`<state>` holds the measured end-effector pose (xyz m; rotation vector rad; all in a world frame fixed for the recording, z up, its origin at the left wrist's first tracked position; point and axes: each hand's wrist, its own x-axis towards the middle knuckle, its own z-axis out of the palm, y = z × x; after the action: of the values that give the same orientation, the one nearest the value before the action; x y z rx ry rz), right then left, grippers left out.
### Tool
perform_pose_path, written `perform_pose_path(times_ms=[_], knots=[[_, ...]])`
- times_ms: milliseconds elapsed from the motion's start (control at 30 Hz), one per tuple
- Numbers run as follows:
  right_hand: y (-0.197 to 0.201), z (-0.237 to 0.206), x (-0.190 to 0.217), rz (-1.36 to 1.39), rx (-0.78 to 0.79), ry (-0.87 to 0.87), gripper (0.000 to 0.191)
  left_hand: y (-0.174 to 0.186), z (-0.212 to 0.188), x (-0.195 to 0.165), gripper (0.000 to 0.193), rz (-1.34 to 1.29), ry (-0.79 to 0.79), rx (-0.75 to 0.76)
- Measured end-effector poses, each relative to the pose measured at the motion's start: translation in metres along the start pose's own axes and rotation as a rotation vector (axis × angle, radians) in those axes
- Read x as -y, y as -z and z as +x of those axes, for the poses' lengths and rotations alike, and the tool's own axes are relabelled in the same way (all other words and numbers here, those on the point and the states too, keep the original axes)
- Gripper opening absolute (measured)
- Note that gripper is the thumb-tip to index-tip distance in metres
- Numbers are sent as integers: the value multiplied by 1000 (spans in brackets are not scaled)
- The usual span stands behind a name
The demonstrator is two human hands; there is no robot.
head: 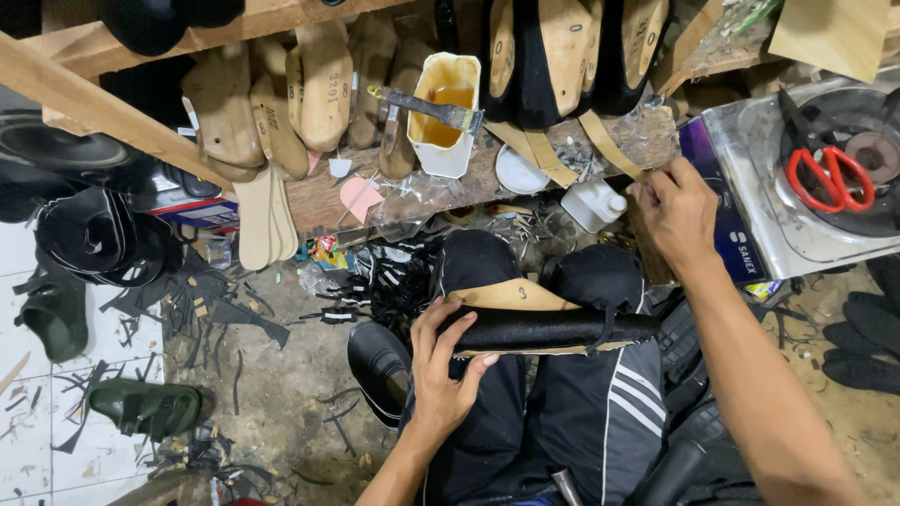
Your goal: The person sits on the floor and hammers a black shoe upper over a wooden last, working the fabric around the sole edge. They then fasten a small buckle strap across the top of the shoe and hammer the sole area again before inserting the last fully into the shoe.
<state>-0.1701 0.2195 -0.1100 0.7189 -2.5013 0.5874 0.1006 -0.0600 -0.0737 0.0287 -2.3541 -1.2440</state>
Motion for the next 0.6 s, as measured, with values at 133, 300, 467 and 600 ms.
perform_pose_path(times_ms=[133,300,467,600], knots=[[-14,15,-10,-68,48,25,19,-1,1,-1,53,-3,7,7],[-13,13,-17,-55,176,-9,23,0,0,0,54,17,1,2],[-14,-4,-13,28,185,-80,12,1,-1,1,54,5,-3,-4],[-7,-1,0,37,207,-142,21,1,0,2,54,16,0,0]])
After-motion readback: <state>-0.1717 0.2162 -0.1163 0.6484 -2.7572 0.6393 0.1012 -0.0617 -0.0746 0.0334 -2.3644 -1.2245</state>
